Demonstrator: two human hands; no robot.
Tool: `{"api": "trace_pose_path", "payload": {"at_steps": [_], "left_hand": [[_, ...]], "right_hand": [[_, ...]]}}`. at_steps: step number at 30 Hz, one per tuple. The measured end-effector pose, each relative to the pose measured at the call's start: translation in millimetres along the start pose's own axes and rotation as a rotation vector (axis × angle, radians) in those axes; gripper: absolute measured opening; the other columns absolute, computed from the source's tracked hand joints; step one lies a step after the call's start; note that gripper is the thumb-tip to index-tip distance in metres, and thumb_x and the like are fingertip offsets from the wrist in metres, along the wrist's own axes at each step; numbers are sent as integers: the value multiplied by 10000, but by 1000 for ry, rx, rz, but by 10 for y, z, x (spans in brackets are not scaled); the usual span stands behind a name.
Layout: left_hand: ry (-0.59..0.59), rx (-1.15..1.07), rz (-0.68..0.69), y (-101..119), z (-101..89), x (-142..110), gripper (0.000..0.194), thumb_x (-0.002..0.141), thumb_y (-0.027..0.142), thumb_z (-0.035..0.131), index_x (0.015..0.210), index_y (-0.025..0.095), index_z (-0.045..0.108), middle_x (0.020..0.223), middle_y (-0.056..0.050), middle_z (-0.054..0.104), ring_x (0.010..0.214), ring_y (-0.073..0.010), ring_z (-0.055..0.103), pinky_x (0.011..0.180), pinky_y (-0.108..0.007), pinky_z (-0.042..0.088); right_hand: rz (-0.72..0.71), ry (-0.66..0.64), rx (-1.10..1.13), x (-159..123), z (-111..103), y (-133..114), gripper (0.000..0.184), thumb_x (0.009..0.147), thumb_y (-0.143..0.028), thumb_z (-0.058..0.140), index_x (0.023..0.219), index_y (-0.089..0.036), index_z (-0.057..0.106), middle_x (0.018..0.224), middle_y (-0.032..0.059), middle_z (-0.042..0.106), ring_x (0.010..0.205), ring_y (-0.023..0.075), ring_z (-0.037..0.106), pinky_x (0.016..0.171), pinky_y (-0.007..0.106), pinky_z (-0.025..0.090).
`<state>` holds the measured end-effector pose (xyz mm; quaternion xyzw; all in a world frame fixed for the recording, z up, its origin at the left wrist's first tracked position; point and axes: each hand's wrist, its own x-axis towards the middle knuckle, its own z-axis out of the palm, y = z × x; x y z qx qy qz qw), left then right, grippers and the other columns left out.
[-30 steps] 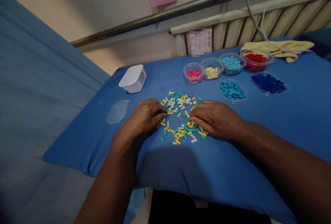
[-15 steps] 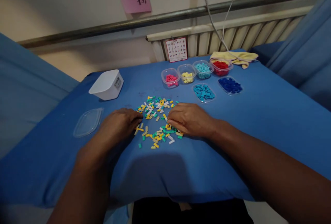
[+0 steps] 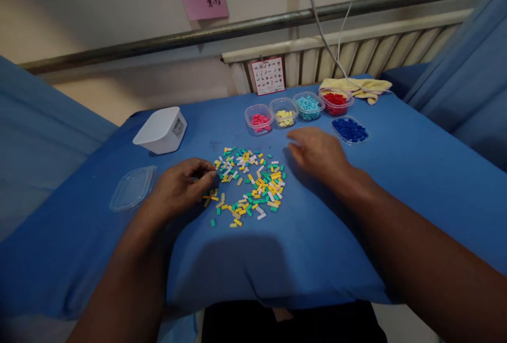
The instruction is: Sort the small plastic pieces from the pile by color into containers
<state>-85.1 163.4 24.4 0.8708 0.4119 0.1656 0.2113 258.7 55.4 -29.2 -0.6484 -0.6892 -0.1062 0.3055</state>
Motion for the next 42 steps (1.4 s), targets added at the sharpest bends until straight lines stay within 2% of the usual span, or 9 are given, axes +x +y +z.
{"api": "trace_pose_path", "payload": {"at_steps": [4, 7, 10, 13, 18, 30, 34, 38, 42], "left_hand": [[14, -230, -23, 67, 32, -13, 219, 922, 412, 718, 975, 209, 784, 924, -53, 770, 829, -203, 686, 749, -311, 527], [29, -549, -110, 145, 62, -10, 272, 852, 453, 848, 950, 204, 795, 921, -47, 760, 814, -178, 675, 767, -299, 541], [42, -913, -211, 233, 118, 10, 364, 743, 456, 964, 917, 187, 791, 930, -42, 759, 785, -148, 670, 774, -291, 569], [-30, -1211, -274, 315, 212, 39, 418, 697, 428, 1015, 932, 166, 790, 880, -34, 754, 784, -133, 695, 785, -271, 598], [-179, -1397, -332, 435, 407, 68, 363, 748, 349, 1008, 964, 148, 797, 900, -55, 786, 815, -124, 743, 811, -231, 619], [-176, -1294, -305, 615, 647, 78, 388, 733, 431, 1017, 913, 146, 826, 891, -52, 785, 780, -105, 721, 795, -207, 605], [20, -1108, -221, 496, 427, 92, 394, 820, 480, 942, 1043, 171, 846, 1000, -86, 805, 823, -144, 735, 748, -237, 585], [342, -822, -198, 133, 29, 91, 327, 825, 441, 905, 1013, 182, 841, 835, -27, 736, 639, -99, 597, 601, -222, 474], [308, -471, -248, -179, -174, 33, 216, 839, 388, 827, 894, 180, 819, 768, -29, 719, 656, -133, 592, 616, -246, 453]], "right_hand": [[187, -12, -161, 2, -82, 488, 287, 984, -309, 631, 1163, -215, 835, 1045, 153, 843, 935, 371, 774, 799, 496, 619], [229, -54, -153, 10, -121, 512, 289, 966, -286, 627, 1136, -191, 841, 1035, 163, 838, 932, 385, 781, 800, 520, 622], [131, -13, -7, 18, -125, 240, 286, 1001, -291, 624, 1182, -189, 820, 1127, 179, 829, 1018, 399, 779, 886, 571, 629], [-58, -3, 254, -7, -102, -210, 252, 1053, -264, 627, 1241, -210, 786, 1204, 150, 825, 1110, 328, 775, 1005, 494, 620], [-188, 27, 599, -74, -46, -789, 310, 1054, -273, 700, 1362, -255, 730, 1192, 83, 822, 1031, 248, 784, 905, 396, 647], [-227, 48, 453, -35, -31, -794, 172, 1070, -229, 657, 1202, -256, 765, 1072, 61, 816, 985, 225, 768, 882, 360, 622], [-87, 48, 217, 34, -106, -391, 188, 1031, -247, 658, 1167, -209, 783, 1096, 96, 818, 923, 228, 766, 889, 362, 612], [169, -29, -74, 46, -186, 179, 288, 1006, -243, 632, 1198, -123, 809, 1133, 202, 808, 1003, 335, 753, 886, 460, 580], [329, -205, -267, 5, -187, 424, 329, 1001, -283, 650, 1269, -193, 820, 1229, 164, 816, 1104, 343, 740, 873, 437, 557]]}}
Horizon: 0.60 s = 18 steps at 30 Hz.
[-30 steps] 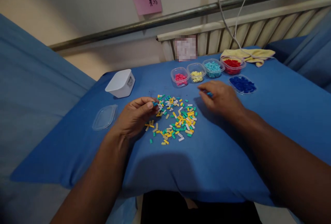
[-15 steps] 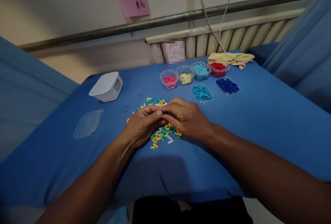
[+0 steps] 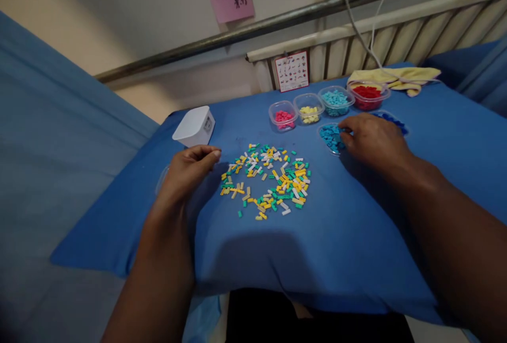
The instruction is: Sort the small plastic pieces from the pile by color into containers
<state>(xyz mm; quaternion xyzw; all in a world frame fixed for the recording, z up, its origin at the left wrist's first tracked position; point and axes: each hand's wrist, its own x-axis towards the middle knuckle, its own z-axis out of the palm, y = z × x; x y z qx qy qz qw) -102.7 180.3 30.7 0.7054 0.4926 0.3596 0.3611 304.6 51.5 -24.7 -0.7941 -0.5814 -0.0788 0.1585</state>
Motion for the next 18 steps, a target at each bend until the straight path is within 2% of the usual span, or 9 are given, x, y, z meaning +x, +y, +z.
{"api": "trace_pose_path", "payload": {"at_steps": [3, 7, 14, 18], "left_hand": [[-170, 239, 26, -93, -14, -14, 211, 882, 361, 735, 952, 189, 835, 874, -63, 778, 765, -192, 677, 683, -288, 498], [-323, 526, 175, -135, 53, -36, 292, 938, 336, 638, 1074, 209, 863, 1082, -96, 794, 958, -247, 728, 837, -350, 547], [-406, 763, 272, -93, 131, -59, 436, 949, 241, 543, 1270, 253, 837, 1211, -98, 776, 1064, -268, 717, 909, -365, 547], [-390, 852, 277, -69, 143, -49, 430, 954, 257, 548, 1273, 280, 836, 1223, -87, 786, 1075, -279, 720, 898, -358, 535]], "right_hand": [[11, -70, -72, -23, 6, 6, 348, 998, -287, 639, 1289, -234, 821, 1284, 143, 805, 1125, 338, 731, 833, 425, 550], [17, -125, -118, -36, 0, -10, 363, 985, -257, 619, 1278, -257, 834, 1289, 140, 796, 1102, 337, 730, 811, 426, 532], [40, -48, -33, 7, -97, 31, 409, 992, -218, 589, 1330, -191, 817, 1314, 173, 798, 1147, 322, 730, 887, 413, 516], [60, -93, 0, 18, -116, 99, 382, 959, -244, 613, 1264, -195, 838, 1232, 156, 829, 1068, 335, 753, 864, 420, 530]]}}
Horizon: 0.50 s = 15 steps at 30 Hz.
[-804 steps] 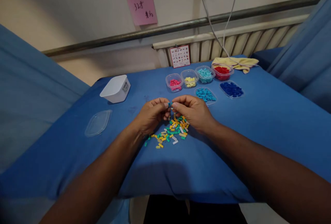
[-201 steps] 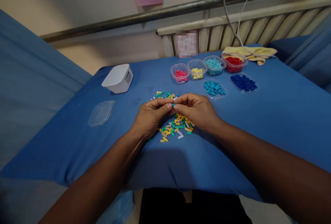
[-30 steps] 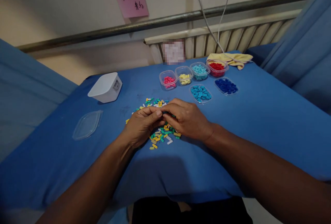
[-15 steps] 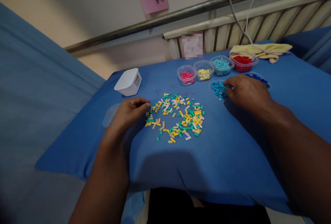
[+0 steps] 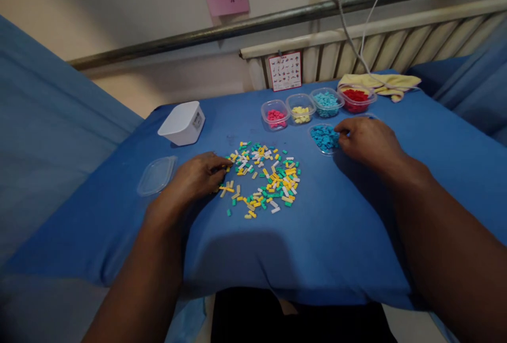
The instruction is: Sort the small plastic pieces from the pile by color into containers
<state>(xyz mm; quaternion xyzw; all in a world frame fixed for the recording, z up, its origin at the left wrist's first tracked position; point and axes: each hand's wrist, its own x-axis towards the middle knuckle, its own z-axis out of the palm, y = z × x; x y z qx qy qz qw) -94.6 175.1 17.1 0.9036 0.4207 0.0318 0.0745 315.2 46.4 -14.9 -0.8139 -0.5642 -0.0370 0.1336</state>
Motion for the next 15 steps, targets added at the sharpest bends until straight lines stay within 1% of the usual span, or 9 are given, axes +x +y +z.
{"api": "trace_pose_path", "payload": {"at_steps": [3, 5, 7, 11, 13, 15], "left_hand": [[-9, 28, -59, -6, -22, 21, 377, 963, 290, 553, 1213, 259, 834, 1186, -85, 794, 1032, -279, 724, 841, -351, 523], [-22, 35, -93, -12, -33, 36, 364, 961, 300, 549, 1195, 243, 823, 1182, -86, 794, 1020, -279, 725, 811, -349, 516], [-37, 45, -107, -12, -42, 45, 369, 960, 311, 543, 1204, 240, 811, 1208, -89, 791, 1039, -283, 724, 814, -352, 516], [-46, 74, -92, 22, -72, 42, 402, 976, 337, 511, 1245, 245, 795, 1280, -99, 776, 1104, -294, 718, 856, -363, 522], [-59, 94, -124, 51, -91, 37, 387, 966, 336, 510, 1207, 240, 797, 1250, -101, 784, 1060, -295, 723, 810, -364, 513], [-71, 117, -162, 75, -100, 34, 361, 947, 331, 521, 1159, 236, 797, 1177, -101, 800, 971, -292, 728, 747, -365, 491]], "right_hand": [[-30, -54, 58, 15, 34, 37, 355, 911, -237, 640, 1189, -218, 859, 1137, 119, 850, 1016, 328, 770, 867, 411, 556], [-48, -57, 86, 29, 59, 44, 347, 892, -225, 645, 1159, -232, 866, 1108, 101, 854, 1005, 320, 779, 863, 398, 567], [-48, -45, 77, 42, 75, 36, 341, 905, -238, 636, 1156, -237, 867, 1110, 100, 854, 1014, 320, 782, 853, 392, 569], [-14, -22, 22, 53, 87, -5, 350, 966, -304, 604, 1191, -233, 861, 1159, 120, 850, 1040, 334, 778, 827, 396, 559], [-12, -12, 6, 50, 93, -26, 346, 972, -318, 606, 1192, -237, 861, 1160, 120, 851, 1023, 326, 778, 811, 387, 552], [-15, -3, -5, 45, 101, -40, 329, 967, -320, 617, 1174, -250, 863, 1146, 108, 854, 1000, 311, 778, 797, 371, 546]]}}
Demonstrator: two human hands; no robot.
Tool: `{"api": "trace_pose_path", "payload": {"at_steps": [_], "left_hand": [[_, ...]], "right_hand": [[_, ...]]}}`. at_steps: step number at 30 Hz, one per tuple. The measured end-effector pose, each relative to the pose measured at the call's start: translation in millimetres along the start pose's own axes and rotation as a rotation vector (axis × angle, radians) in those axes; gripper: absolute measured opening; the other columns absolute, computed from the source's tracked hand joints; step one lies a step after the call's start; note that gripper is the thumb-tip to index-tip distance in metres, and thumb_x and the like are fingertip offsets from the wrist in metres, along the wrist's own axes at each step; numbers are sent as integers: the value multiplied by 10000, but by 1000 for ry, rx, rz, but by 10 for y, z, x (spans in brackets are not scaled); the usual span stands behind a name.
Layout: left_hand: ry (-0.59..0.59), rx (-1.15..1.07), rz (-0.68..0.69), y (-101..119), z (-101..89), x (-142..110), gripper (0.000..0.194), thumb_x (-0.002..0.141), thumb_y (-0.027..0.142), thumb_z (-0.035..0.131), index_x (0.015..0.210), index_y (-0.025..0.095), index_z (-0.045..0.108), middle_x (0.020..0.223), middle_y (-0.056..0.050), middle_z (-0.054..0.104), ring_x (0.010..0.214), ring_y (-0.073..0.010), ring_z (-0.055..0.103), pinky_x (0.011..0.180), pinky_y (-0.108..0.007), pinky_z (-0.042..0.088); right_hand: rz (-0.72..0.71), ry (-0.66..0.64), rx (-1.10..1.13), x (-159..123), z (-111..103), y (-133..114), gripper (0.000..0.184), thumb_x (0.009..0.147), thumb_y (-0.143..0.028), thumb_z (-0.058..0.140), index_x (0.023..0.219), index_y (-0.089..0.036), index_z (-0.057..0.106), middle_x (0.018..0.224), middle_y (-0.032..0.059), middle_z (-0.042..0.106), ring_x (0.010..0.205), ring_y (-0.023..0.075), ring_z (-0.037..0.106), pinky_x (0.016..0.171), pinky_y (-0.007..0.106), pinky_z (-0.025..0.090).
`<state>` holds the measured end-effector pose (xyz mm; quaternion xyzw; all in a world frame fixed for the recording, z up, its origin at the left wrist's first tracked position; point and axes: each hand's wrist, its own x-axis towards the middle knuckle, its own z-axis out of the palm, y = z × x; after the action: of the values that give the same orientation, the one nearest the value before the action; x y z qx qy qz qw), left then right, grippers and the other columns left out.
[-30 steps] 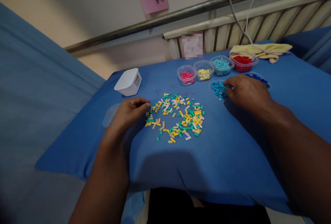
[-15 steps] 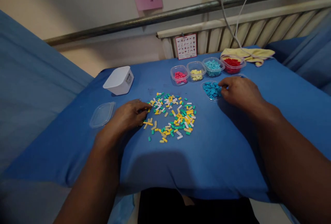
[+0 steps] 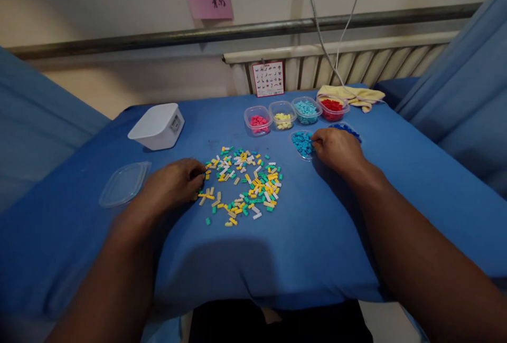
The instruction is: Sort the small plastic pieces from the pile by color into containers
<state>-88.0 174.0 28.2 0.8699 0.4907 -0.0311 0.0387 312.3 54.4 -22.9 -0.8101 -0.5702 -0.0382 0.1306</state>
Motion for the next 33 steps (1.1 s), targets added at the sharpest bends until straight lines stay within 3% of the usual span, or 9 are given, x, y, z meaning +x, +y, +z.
{"api": "trace_pose_path", "payload": {"at_steps": [4, 8, 12, 15, 20, 23, 28, 33], "left_hand": [[68, 6, 8, 3, 24, 5, 327, 909, 317, 561, 1105, 231, 809, 1044, -120, 807, 879, -301, 720, 713, -367, 472], [186, -106, 3, -19, 58, 15, 324, 916, 335, 578, 1101, 238, 825, 1074, -120, 810, 904, -313, 727, 719, -378, 476], [298, -362, 12, 33, 61, -1, 307, 900, 328, 618, 1096, 233, 835, 989, -85, 811, 864, -265, 727, 724, -345, 499], [336, -715, -25, 138, 66, -13, 287, 878, 348, 672, 1074, 212, 832, 931, -65, 802, 803, -223, 719, 693, -305, 519], [249, -1237, -107, 382, 98, -3, 335, 804, 376, 816, 1065, 167, 814, 835, -47, 774, 703, -161, 701, 676, -266, 555], [160, -1422, -107, 564, 135, -15, 367, 768, 390, 881, 1045, 161, 810, 840, -51, 774, 711, -157, 720, 706, -280, 593], [-8, -1586, -68, 844, 221, -73, 301, 719, 326, 926, 955, 182, 809, 879, -42, 773, 772, -155, 740, 800, -311, 627], [-30, -1622, -23, 939, 295, -77, 279, 721, 320, 950, 905, 176, 797, 881, -35, 764, 762, -128, 701, 806, -288, 612]], "right_hand": [[3, 58, 11, -4, -1, 5, 321, 967, -323, 614, 1162, -258, 861, 1147, 96, 854, 998, 314, 776, 795, 385, 551], [-73, 128, 110, 0, -11, 12, 357, 962, -319, 620, 1223, -229, 847, 1172, 122, 843, 1034, 326, 769, 845, 413, 575], [-114, 67, 92, -14, 43, -25, 323, 952, -328, 654, 1189, -239, 855, 1149, 105, 841, 983, 296, 772, 848, 393, 574], [-118, 50, 49, -18, 96, -26, 313, 951, -285, 638, 1167, -255, 863, 1146, 89, 848, 1001, 295, 776, 851, 387, 569], [-123, 114, 125, -33, 36, -62, 319, 966, -325, 657, 1187, -206, 855, 1154, 136, 837, 997, 332, 769, 858, 430, 572], [-254, 218, 347, -138, -67, -301, 295, 996, -348, 677, 1196, -196, 832, 1096, 125, 826, 884, 284, 751, 845, 426, 581], [-613, 197, 741, -454, -83, -958, 234, 1034, -285, 711, 1257, -256, 772, 1111, 69, 814, 913, 235, 755, 851, 398, 611], [-654, 205, 788, -577, -9, -1198, 211, 1042, -225, 704, 1235, -293, 759, 1122, 57, 817, 1018, 239, 771, 877, 400, 625]]}}
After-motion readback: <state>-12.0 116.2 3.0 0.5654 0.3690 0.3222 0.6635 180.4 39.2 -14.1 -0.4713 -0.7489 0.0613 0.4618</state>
